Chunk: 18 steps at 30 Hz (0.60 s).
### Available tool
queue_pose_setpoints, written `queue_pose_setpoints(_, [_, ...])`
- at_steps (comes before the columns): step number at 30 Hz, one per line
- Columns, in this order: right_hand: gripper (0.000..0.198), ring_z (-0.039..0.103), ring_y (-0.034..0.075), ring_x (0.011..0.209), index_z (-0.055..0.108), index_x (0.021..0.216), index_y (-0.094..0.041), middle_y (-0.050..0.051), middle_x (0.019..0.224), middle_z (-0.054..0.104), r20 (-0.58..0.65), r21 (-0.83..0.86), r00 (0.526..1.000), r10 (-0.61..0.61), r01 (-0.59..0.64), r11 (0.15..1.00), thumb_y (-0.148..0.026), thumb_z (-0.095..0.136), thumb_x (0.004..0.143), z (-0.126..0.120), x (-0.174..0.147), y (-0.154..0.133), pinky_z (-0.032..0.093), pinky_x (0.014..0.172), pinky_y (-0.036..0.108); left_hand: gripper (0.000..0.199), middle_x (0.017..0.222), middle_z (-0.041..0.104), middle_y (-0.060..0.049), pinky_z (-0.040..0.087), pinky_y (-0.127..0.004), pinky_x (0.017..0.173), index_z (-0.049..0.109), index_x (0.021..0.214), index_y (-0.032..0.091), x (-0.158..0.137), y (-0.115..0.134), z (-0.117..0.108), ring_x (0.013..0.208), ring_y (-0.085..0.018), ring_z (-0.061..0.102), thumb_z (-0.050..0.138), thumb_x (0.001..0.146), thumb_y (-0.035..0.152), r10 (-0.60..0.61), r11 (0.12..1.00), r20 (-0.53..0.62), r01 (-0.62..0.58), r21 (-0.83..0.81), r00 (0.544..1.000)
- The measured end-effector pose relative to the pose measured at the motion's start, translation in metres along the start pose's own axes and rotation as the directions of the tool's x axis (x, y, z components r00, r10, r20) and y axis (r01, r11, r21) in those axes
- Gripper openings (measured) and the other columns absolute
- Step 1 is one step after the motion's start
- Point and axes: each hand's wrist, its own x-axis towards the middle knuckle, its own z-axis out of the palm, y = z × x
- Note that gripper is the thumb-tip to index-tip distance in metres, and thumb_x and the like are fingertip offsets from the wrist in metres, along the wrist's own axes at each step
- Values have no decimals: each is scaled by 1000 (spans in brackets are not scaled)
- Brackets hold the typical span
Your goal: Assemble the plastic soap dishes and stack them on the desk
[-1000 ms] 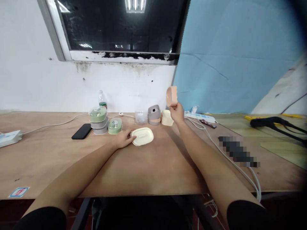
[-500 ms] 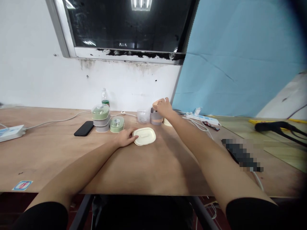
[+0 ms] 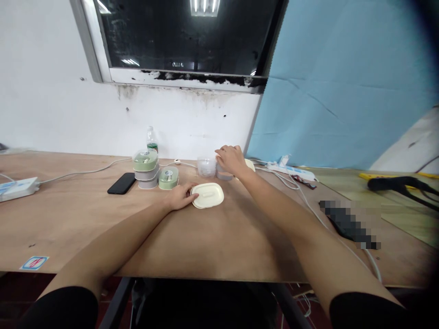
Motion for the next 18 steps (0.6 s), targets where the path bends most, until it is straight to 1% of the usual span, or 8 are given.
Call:
queue_pose_setpoints(2, [36, 52, 30, 104, 66, 114, -17, 16, 111, 63, -30, 97, 999, -12, 15, 995, -30, 38, 95, -3, -11, -7, 27, 92, 45, 49, 93, 70, -5, 46, -30, 69, 55, 128, 21, 0, -1, 1, 75, -19, 63, 50, 90, 50, -4, 1000, -25, 3, -26, 1000])
queue_pose_setpoints(4, [37, 51, 30, 106, 66, 113, -17, 15, 109, 63, -55, 240, 998, -21, 34, 970, -32, 38, 96, 0, -26, -16, 29, 95, 45, 49, 92, 69, -4, 46, -29, 68, 55, 128, 20, 0, -1, 3, 75, -19, 62, 51, 89, 49, -11, 999, -51, 8, -51, 999])
queue_pose_setpoints(6, [36, 51, 30, 108, 65, 115, -19, 14, 110, 63, -59, 401, 998, -28, 49, 915, -36, 41, 95, 7, -45, -26, 31, 98, 45, 49, 90, 68, -4, 46, -29, 68, 56, 127, 20, 1, -3, 5, 73, -18, 61, 52, 88, 49, -31, 996, -86, 24, -81, 996])
queue_pose_setpoints(10, [37, 51, 31, 111, 64, 119, -27, 10, 117, 59, 19, 641, 997, -79, 49, 766, -44, 56, 86, 24, -78, -44, 34, 102, 48, 46, 87, 66, -3, 46, -29, 67, 57, 125, 17, 4, -6, 7, 69, -17, 58, 50, 90, 46, -79, 987, -186, 51, -149, 979])
queue_pose_setpoints(12, [43, 49, 31, 116, 61, 123, -28, 9, 123, 57, 24, 702, 999, -25, 1, 712, -45, 59, 84, 32, -86, -49, 35, 104, 48, 44, 91, 66, -5, 46, -29, 68, 56, 125, 16, 5, -8, 6, 70, -17, 57, 47, 92, 44, -88, 985, -258, 47, -164, 962])
queue_pose_setpoints(14, [46, 50, 31, 115, 59, 125, -26, 10, 120, 57, 33, 749, 996, 85, -81, 658, -45, 58, 84, 39, -89, -51, 37, 103, 46, 43, 95, 65, -7, 46, -30, 70, 54, 126, 15, 4, -7, 4, 72, -17, 57, 44, 93, 42, -90, 988, -312, 45, -146, 946])
queue_pose_setpoints(15, [44, 52, 30, 110, 59, 124, -26, 9, 114, 60, 61, 770, 991, 123, -125, 625, -46, 57, 84, 41, -89, -51, 39, 100, 45, 43, 96, 65, -7, 46, -31, 72, 53, 127, 15, 4, -7, 4, 72, -17, 57, 44, 94, 41, -85, 991, -324, 46, -124, 942])
queue_pose_setpoints(18, [35, 57, 25, 88, 64, 111, -25, 5, 91, 64, 174, 818, 976, 132, -218, 532, -49, 55, 86, 47, -88, -49, 45, 88, 40, 43, 109, 63, -10, 46, -33, 81, 50, 130, 16, 2, -3, 2, 83, -19, 59, 43, 95, 39, -45, 998, -347, 26, -60, 937])
